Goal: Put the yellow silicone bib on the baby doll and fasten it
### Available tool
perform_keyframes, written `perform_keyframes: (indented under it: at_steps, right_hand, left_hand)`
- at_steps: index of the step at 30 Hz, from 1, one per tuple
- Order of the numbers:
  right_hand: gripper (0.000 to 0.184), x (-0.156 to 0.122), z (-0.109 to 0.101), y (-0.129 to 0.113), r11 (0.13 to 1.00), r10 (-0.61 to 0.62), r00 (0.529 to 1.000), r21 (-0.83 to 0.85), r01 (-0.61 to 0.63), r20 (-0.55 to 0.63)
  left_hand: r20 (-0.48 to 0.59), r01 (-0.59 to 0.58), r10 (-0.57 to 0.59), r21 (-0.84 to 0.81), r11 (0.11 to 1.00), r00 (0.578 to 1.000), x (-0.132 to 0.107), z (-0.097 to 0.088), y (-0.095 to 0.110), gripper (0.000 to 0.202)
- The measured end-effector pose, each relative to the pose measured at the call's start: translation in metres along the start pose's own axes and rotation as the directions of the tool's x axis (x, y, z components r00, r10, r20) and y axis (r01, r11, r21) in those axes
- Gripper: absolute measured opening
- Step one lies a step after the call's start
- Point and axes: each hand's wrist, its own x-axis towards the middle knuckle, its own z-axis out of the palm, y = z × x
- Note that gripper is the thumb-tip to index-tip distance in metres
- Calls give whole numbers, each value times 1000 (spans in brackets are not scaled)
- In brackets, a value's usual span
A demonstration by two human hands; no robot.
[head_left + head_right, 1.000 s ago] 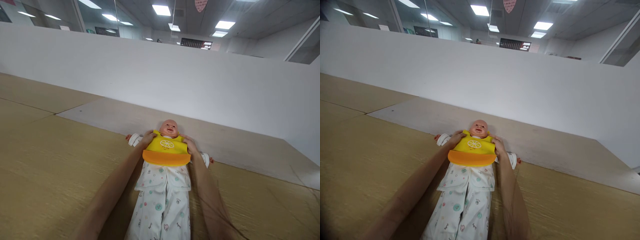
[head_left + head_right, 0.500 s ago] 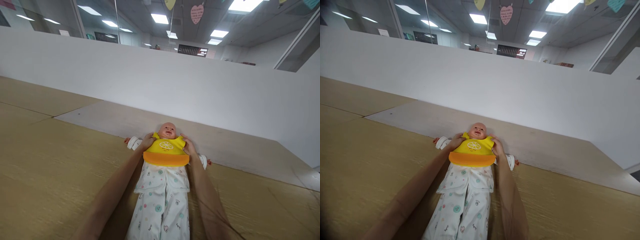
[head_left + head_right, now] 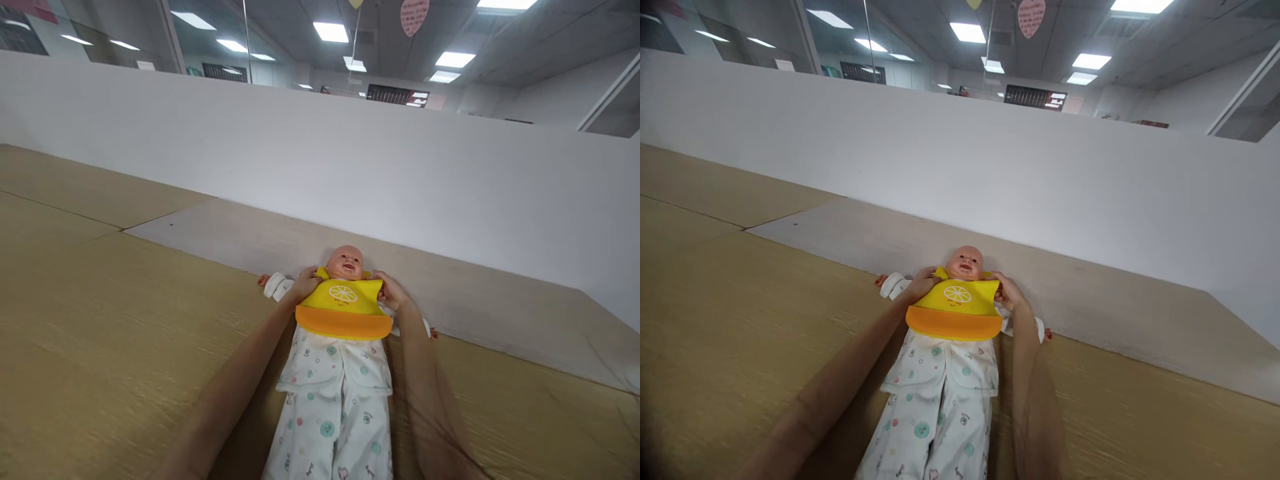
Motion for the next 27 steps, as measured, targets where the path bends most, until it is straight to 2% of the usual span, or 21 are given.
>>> perform_keyframes:
  at_steps: [3, 7, 11, 18, 20, 23, 27]
  right_hand:
    - [21, 7, -2, 2, 997, -12, 998, 72, 16, -57]
    - [20, 21, 5, 5, 956, -140, 982, 241, 168, -130]
    - [30, 30, 7, 7, 869, -244, 947, 385, 310, -210]
    - [39, 29, 5, 5, 788, -298, 903, 454, 416, -309]
    - [41, 27, 9, 3, 792, -312, 902, 443, 420, -297]
    - [42, 25, 13, -1, 808, -301, 931, 463, 364, -207]
    - [33, 22, 19, -4, 844, -256, 958, 452, 287, -131]
  left_hand:
    - [1, 5, -5, 4, 1000, 1000, 2, 0, -4, 10]
    - [-15, 7, -7, 14, 1000, 1000, 4, 0, -6, 9]
    - [-6, 19, -19, 8, 1000, 1000, 5, 1, -8, 14]
    - [-14, 19, -19, -12, 1000, 1000, 2, 0, -2, 10]
    - [-18, 33, -33, -32, 999, 999, 1, 0, 1, 9]
    - [-14, 74, -75, -81, 994, 997, 0, 1, 4, 9]
    - [8, 159, -160, -162, 974, 987, 0, 3, 8, 9]
